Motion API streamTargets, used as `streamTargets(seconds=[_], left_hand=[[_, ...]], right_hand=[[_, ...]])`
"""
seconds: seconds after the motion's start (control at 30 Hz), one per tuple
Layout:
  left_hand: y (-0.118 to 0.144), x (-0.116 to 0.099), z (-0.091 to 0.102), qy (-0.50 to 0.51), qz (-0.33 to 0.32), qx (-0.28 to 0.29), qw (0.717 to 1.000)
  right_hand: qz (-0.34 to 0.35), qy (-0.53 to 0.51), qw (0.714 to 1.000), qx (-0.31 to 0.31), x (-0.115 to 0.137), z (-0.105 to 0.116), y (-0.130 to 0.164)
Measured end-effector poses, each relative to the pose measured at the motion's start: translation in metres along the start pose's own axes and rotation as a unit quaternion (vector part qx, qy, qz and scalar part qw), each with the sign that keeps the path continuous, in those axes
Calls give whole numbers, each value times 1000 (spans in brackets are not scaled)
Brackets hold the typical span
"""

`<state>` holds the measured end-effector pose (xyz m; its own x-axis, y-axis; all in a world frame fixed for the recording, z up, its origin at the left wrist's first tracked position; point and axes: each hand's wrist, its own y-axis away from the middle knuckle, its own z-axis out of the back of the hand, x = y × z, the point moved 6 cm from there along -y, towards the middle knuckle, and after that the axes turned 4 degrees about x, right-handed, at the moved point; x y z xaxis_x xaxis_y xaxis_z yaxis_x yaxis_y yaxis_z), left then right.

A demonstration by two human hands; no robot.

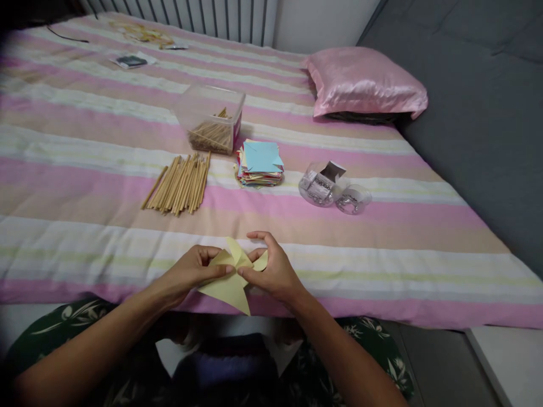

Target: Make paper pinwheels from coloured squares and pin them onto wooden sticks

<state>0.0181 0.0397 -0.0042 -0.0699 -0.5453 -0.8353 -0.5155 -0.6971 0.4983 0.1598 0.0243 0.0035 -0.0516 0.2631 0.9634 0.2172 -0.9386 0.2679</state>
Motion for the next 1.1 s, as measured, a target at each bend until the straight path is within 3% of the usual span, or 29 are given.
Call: streamTargets(seconds=[0.3, 0.6, 0.77, 1.1], left_hand=[[-1, 6, 1, -25, -2, -25, 999], [-1, 4, 8, 93, -15, -94, 991], [-1, 4, 6, 102, -28, -80, 991], [-2, 7, 8, 133, -26, -78, 988]], right_hand=[[27, 59, 998, 0, 6, -3, 1], [81, -87, 990, -69, 8, 17, -1], [66, -76, 994, -50, 3, 11, -1], [82, -47, 990, -107, 0, 15, -2]])
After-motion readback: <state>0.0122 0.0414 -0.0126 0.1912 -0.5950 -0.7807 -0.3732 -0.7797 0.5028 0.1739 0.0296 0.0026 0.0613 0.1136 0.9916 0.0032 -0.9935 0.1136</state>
